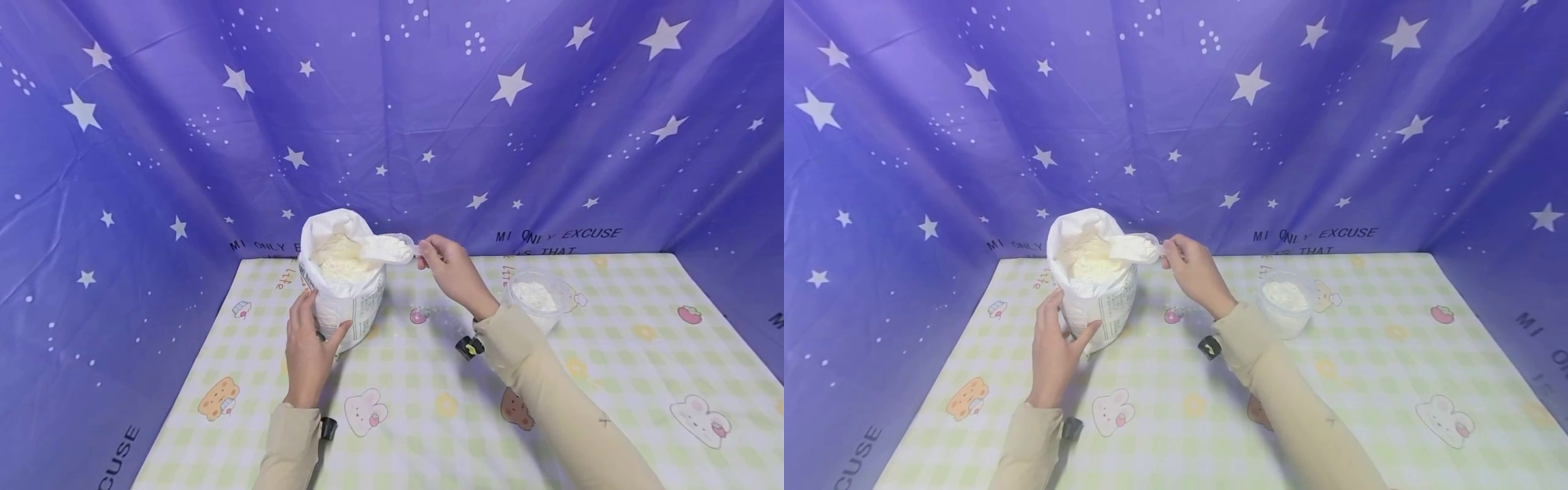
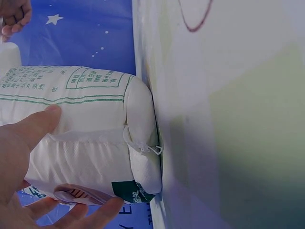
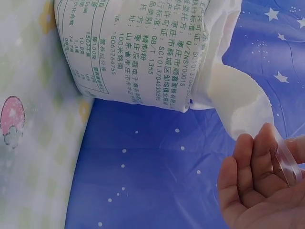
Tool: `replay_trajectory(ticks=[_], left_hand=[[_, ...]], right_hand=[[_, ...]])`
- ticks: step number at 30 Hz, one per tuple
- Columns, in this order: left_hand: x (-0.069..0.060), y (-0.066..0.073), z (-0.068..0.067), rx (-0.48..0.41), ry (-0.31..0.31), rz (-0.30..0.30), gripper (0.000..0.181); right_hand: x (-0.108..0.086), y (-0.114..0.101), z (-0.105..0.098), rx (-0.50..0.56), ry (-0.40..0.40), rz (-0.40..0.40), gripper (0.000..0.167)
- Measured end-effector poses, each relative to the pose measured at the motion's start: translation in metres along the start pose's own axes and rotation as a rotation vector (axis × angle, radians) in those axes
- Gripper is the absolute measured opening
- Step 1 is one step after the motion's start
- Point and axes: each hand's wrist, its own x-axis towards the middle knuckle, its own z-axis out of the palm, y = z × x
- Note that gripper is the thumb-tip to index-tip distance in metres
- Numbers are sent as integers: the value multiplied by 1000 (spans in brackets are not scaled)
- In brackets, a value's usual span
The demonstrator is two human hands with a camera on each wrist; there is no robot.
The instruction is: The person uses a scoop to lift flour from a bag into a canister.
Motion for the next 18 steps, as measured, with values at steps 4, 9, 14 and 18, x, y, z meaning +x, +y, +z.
replay_trajectory(ticks=[4, 9, 14, 18], left_hand=[[0, 0, 0, 5, -3, -2, 82], [-1, -1, 1, 10, -4, -3, 81], [-1, -1, 1, 7, -6, 1, 82], [0, -2, 0, 7, -6, 4, 82]], right_hand=[[-4, 0, -5, -2, 12, 9, 32], [-10, 3, -10, 10, 27, 21, 32], [-16, 7, -16, 1, 32, 39, 32], [-21, 9, -22, -6, 49, 48, 34]])
